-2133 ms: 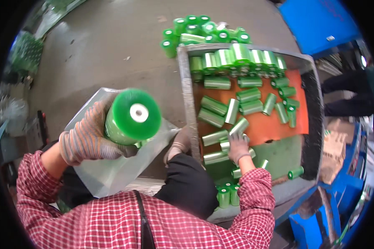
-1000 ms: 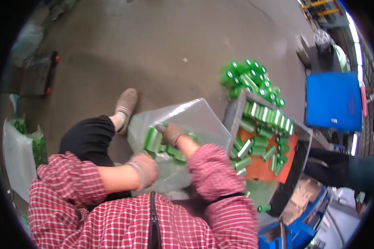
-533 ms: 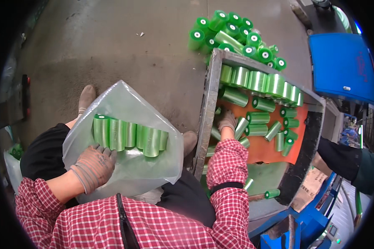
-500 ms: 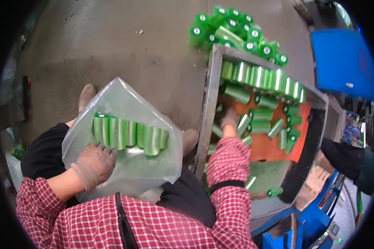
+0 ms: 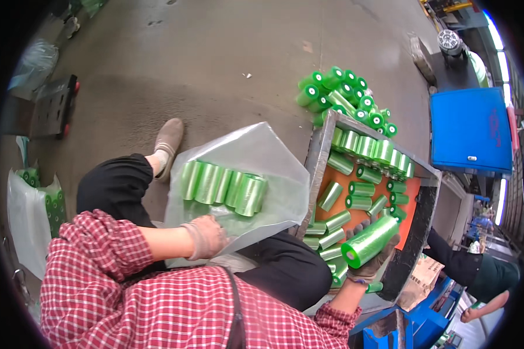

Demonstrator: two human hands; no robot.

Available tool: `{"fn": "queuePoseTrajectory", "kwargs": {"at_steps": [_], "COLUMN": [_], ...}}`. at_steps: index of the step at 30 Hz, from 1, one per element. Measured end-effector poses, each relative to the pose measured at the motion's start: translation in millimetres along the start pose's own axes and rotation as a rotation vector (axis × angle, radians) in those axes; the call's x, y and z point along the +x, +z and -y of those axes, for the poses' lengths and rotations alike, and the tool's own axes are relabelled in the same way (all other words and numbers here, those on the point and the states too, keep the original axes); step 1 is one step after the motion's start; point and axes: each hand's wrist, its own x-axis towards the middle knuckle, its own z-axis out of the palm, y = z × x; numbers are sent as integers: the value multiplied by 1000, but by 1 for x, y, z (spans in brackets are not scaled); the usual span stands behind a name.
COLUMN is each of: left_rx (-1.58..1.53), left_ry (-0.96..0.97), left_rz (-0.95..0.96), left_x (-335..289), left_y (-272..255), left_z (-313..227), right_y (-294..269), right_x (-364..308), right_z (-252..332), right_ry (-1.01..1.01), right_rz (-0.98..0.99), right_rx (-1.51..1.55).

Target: Packing green plastic film rolls into a transparent plastic bag in a manufacturing facility.

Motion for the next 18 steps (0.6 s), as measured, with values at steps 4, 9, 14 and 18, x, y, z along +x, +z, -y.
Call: {"fn": "queuePoseTrajectory", "kwargs": {"at_steps": [4, 9, 14, 18], "left_rx": [49, 36, 31, 92], "left_ry": [-57, -64, -64, -565], "left_rz": [92, 80, -193, -237], "left_x": [-15, -19, -25, -34], "left_y": [-4, -8, 10, 67], "left_z": [-4, -4, 40, 127], "right_y": [93, 85, 72, 136], "right_x": [-24, 46, 62, 4], "right_z": [-63, -266, -287, -147], "right_ry": [414, 289, 359, 4], "right_rz": [210, 91, 328, 837], "right_rx": [-265, -1443, -1805, -2503]}}
